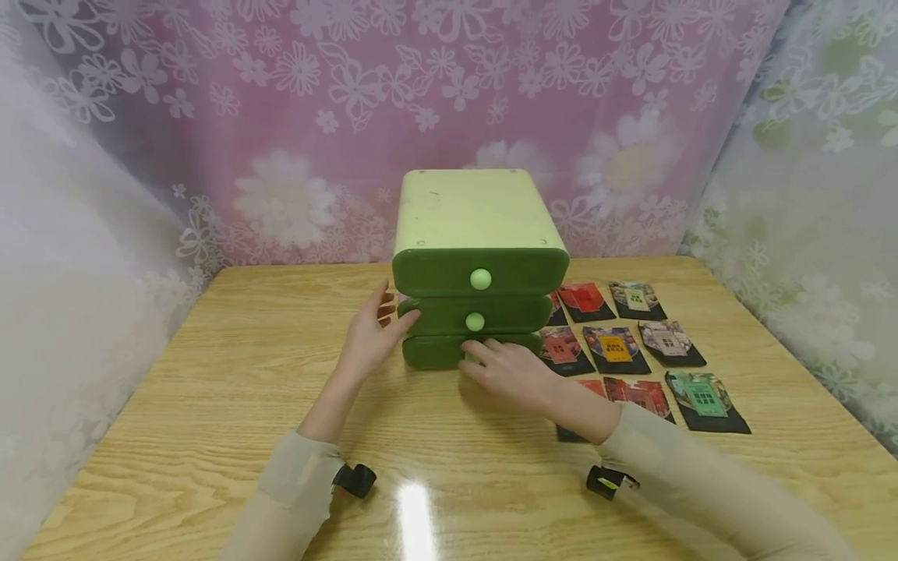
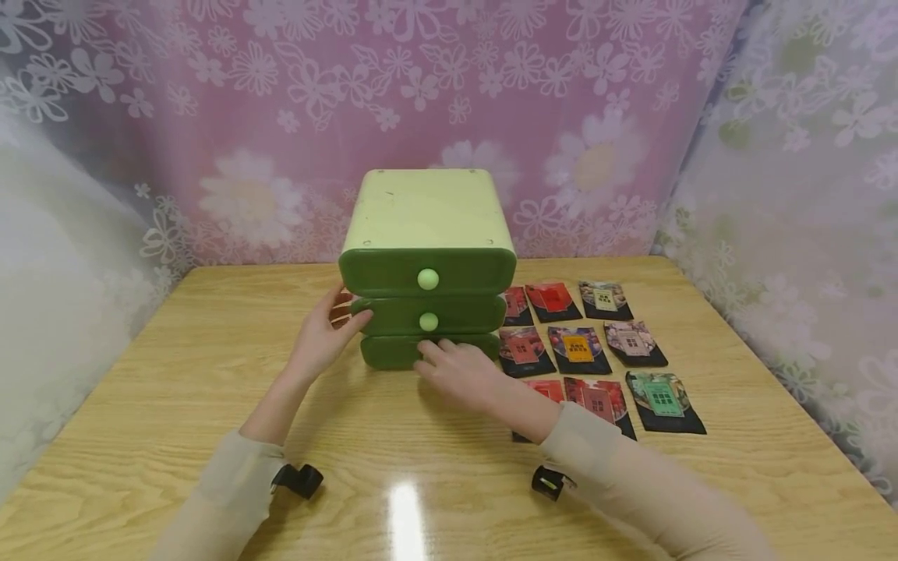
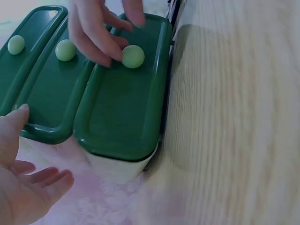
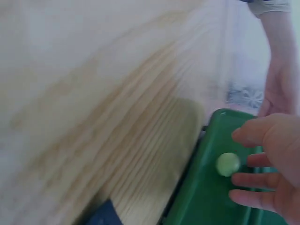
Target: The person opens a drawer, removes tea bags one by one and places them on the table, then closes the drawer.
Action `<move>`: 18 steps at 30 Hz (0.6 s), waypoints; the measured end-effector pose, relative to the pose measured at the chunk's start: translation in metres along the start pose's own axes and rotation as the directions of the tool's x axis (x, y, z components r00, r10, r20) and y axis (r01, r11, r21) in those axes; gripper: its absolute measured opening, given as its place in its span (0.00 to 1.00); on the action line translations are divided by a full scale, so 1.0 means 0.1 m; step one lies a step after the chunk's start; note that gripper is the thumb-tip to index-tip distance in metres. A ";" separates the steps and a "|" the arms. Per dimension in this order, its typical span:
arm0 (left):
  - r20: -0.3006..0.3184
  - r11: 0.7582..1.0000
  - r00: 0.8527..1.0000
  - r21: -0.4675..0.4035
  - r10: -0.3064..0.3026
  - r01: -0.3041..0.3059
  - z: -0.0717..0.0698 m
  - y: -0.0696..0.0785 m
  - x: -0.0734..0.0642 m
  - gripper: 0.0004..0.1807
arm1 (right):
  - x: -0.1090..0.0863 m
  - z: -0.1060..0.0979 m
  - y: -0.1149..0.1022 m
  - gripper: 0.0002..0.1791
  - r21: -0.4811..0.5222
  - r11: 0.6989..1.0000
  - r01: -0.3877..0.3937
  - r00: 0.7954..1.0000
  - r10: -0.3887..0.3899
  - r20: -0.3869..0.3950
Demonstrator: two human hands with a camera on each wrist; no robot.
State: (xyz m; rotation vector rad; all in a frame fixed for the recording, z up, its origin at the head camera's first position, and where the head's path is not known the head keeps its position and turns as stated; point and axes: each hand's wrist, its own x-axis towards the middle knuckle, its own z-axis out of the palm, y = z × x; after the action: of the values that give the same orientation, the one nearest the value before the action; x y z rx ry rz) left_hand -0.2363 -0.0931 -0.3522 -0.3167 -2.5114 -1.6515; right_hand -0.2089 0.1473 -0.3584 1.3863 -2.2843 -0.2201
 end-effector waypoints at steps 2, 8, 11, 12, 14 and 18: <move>-0.020 0.999 1.000 0.041 0.017 -0.016 -0.06 0.01 -0.05 0.45 | -0.04 -0.05 0.00 0.16 0.089 0.996 -0.013 0.998 0.018 -0.055; -0.040 0.964 0.996 0.259 0.077 -0.064 -0.35 0.13 -0.17 0.44 | -0.20 -0.37 0.13 0.15 0.337 0.929 -0.152 0.975 0.197 -0.103; -0.038 0.931 0.995 0.357 0.095 -0.076 -0.52 0.17 -0.20 0.42 | -0.32 -0.50 0.26 0.10 0.415 0.875 -0.251 0.930 0.336 -0.147; -0.039 0.922 0.993 0.378 0.108 -0.085 -0.58 0.18 -0.20 0.41 | -0.37 -0.54 0.31 0.09 0.434 0.857 -0.279 0.909 0.381 -0.168; -0.051 0.900 0.986 0.418 0.157 -0.122 -0.68 0.19 -0.20 0.40 | -0.46 -0.60 0.42 0.07 0.455 0.823 -0.340 0.866 0.463 -0.189; -0.073 0.817 0.953 0.536 0.295 -0.212 -0.87 0.21 -0.13 0.38 | -0.62 -0.68 0.68 0.11 0.461 0.731 -0.502 0.779 0.614 -0.125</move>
State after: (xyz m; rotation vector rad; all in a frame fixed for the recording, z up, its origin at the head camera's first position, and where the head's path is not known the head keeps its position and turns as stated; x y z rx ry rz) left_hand -0.2197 -0.1666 -0.3013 -0.4207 -2.5366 -0.8112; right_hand -0.2076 0.2408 -0.2924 0.7370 -2.4638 0.6411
